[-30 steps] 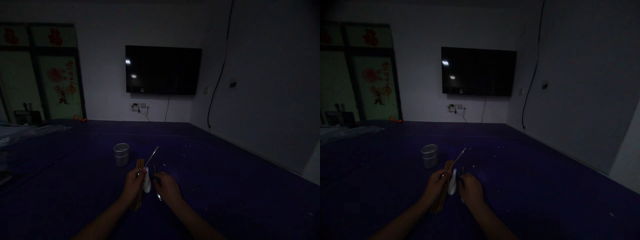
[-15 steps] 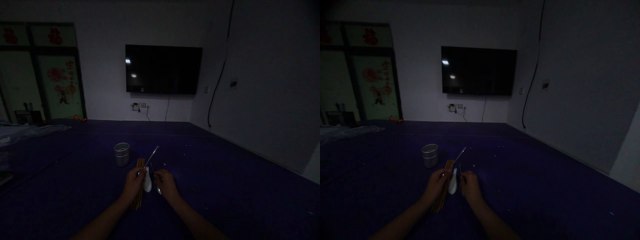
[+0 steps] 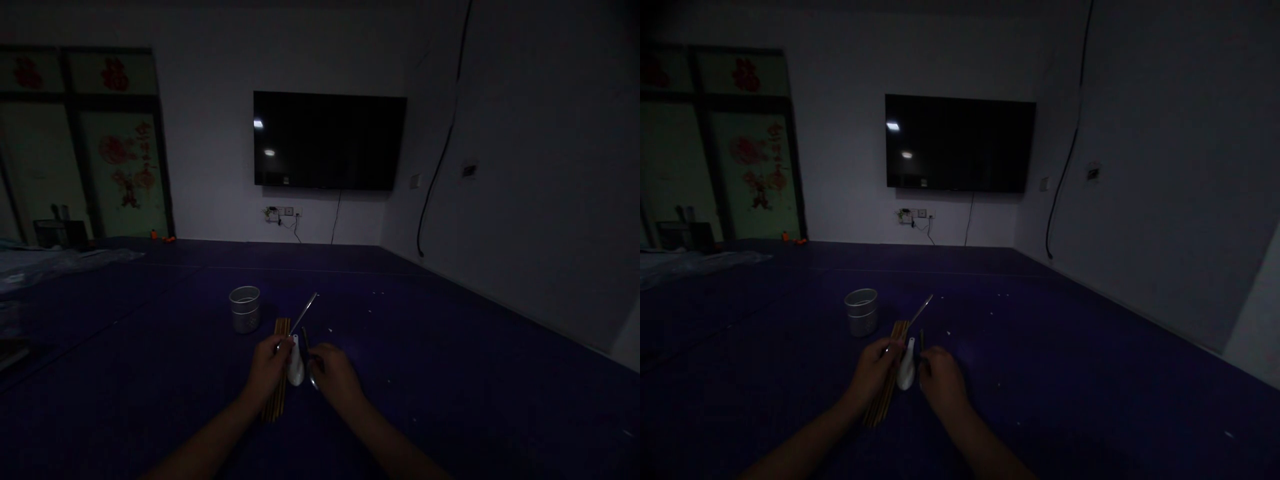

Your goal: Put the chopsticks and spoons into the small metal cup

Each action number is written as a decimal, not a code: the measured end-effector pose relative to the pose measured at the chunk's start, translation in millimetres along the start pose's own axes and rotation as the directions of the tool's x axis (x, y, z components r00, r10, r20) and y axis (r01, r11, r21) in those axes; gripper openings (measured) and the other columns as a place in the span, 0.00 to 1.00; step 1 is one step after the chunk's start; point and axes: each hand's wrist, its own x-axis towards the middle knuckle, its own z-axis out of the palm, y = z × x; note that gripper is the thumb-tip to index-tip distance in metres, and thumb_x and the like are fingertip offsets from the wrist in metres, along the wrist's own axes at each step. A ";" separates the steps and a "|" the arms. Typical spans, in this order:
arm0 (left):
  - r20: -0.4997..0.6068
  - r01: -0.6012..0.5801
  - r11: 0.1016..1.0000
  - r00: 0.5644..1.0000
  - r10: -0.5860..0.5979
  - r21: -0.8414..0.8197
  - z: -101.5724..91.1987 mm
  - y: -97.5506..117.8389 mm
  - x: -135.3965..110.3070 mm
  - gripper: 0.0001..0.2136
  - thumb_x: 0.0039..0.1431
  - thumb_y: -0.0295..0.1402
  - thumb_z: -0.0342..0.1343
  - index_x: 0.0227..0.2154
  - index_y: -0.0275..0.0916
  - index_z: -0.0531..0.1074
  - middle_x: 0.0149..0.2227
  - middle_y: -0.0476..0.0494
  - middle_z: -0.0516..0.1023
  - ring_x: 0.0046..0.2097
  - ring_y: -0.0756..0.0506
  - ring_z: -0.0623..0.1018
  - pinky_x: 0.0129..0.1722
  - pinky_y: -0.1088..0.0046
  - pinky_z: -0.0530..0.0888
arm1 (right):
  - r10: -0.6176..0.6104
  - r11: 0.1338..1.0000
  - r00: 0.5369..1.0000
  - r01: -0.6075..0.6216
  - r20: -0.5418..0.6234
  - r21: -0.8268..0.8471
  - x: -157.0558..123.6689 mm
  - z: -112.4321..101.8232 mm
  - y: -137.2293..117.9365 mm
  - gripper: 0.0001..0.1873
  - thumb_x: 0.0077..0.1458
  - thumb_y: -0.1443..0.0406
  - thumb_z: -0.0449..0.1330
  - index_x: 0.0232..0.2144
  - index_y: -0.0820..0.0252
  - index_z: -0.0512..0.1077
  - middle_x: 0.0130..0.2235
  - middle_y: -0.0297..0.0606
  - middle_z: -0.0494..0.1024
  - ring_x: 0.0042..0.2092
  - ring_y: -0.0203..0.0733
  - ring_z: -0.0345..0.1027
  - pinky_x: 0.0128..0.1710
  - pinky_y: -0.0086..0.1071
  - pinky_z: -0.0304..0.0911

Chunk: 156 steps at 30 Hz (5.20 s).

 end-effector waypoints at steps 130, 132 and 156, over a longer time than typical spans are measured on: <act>0.473 -0.426 0.837 0.848 0.238 0.343 -2.3 11.9 -16.0 0.14 0.59 0.36 0.46 0.46 0.43 0.70 0.37 0.42 0.79 0.37 0.45 0.77 0.34 0.75 0.68 | -0.024 0.960 0.952 0.107 -0.306 0.258 -7.1 -6.1 -16.4 0.18 0.59 0.56 0.49 0.24 0.58 0.69 0.25 0.34 0.72 0.29 0.37 0.65 0.28 0.28 0.57; 0.514 -0.462 0.812 0.823 0.242 0.357 -1.5 13.5 -16.2 0.14 0.59 0.34 0.46 0.46 0.43 0.70 0.38 0.42 0.79 0.37 0.45 0.77 0.34 0.75 0.68 | -0.011 0.950 0.947 0.110 -0.322 0.291 -7.8 -5.9 -18.0 0.19 0.59 0.55 0.48 0.23 0.58 0.67 0.24 0.32 0.69 0.27 0.36 0.63 0.26 0.27 0.56; 0.504 -0.532 0.682 0.821 0.269 0.502 -2.3 2.9 -14.5 0.12 0.61 0.36 0.44 0.25 0.40 0.68 0.25 0.44 0.74 0.29 0.47 0.73 0.27 0.75 0.62 | 0.093 0.787 0.957 0.099 -0.276 0.609 -3.6 0.3 -16.2 0.20 0.55 0.50 0.53 0.32 0.60 0.72 0.26 0.34 0.72 0.28 0.38 0.65 0.26 0.28 0.59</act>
